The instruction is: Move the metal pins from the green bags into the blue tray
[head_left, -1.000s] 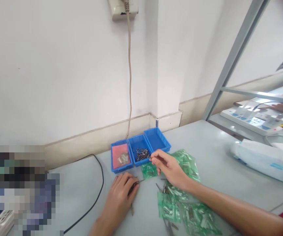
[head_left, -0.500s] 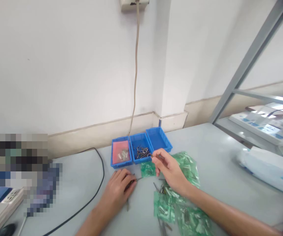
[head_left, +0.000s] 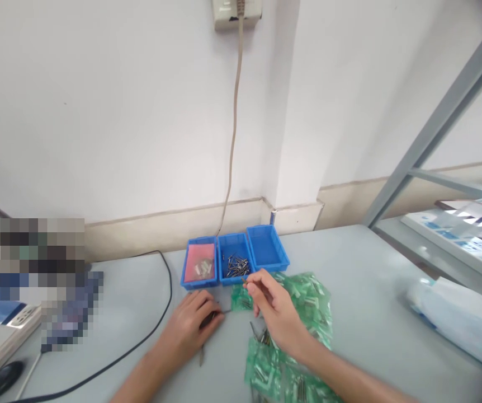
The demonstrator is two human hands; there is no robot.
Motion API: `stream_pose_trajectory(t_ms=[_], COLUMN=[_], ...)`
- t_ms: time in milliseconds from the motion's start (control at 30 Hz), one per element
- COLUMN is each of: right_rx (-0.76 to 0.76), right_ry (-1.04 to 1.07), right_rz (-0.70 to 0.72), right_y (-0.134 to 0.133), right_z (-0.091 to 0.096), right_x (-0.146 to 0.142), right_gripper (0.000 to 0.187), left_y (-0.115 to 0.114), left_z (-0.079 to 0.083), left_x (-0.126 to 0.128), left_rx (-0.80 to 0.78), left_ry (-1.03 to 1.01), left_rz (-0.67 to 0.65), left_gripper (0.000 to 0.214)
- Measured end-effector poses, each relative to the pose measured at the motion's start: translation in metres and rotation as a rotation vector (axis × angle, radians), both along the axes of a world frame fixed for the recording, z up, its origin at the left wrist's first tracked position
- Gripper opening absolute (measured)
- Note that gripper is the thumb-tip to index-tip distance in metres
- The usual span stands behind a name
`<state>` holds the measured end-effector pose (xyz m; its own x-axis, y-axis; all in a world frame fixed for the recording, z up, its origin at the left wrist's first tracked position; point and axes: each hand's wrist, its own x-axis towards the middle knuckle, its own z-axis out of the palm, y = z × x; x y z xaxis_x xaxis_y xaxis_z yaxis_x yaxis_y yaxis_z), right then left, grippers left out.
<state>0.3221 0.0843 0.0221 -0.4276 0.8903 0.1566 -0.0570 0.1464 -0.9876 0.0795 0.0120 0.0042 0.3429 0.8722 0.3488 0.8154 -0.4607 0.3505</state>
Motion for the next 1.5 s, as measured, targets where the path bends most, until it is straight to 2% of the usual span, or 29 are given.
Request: stream_pose_trajectory(t_ms=[200, 433, 600, 867, 1100, 1500], right_rx=[0.127, 0.149, 0.140, 0.248, 0.326, 0.433], right_ry=[-0.033, -0.077, -0.039, -0.053, -0.116, -0.151], right_rz=[-0.018, 0.102, 0.044, 0.028, -0.017, -0.068], right_y=[0.005, 0.016, 0.021, 0.009, 0.011, 0.004], right_z=[0.006, 0.022, 0.017, 0.010, -0.003, 0.010], right_x=[-0.002, 0.000, 0.002, 0.006, 0.006, 0.009], right_gripper=[0.028, 0.027, 0.027, 0.025, 0.027, 0.013], left_y=[-0.002, -0.007, -0.008, -0.005, -0.004, -0.003], left_z=[0.000, 0.002, 0.001, 0.001, 0.001, 0.001], left_x=[0.000, 0.000, 0.002, 0.001, 0.001, 0.002], left_rx=[0.041, 0.050, 0.031, 0.023, 0.036, 0.049], left_ry=[0.017, 0.024, 0.018, -0.006, -0.015, -0.006], left_rz=[0.011, -0.014, -0.008, -0.019, -0.040, -0.041], left_gripper=[0.017, 0.018, 0.018, 0.021, 0.023, 0.021])
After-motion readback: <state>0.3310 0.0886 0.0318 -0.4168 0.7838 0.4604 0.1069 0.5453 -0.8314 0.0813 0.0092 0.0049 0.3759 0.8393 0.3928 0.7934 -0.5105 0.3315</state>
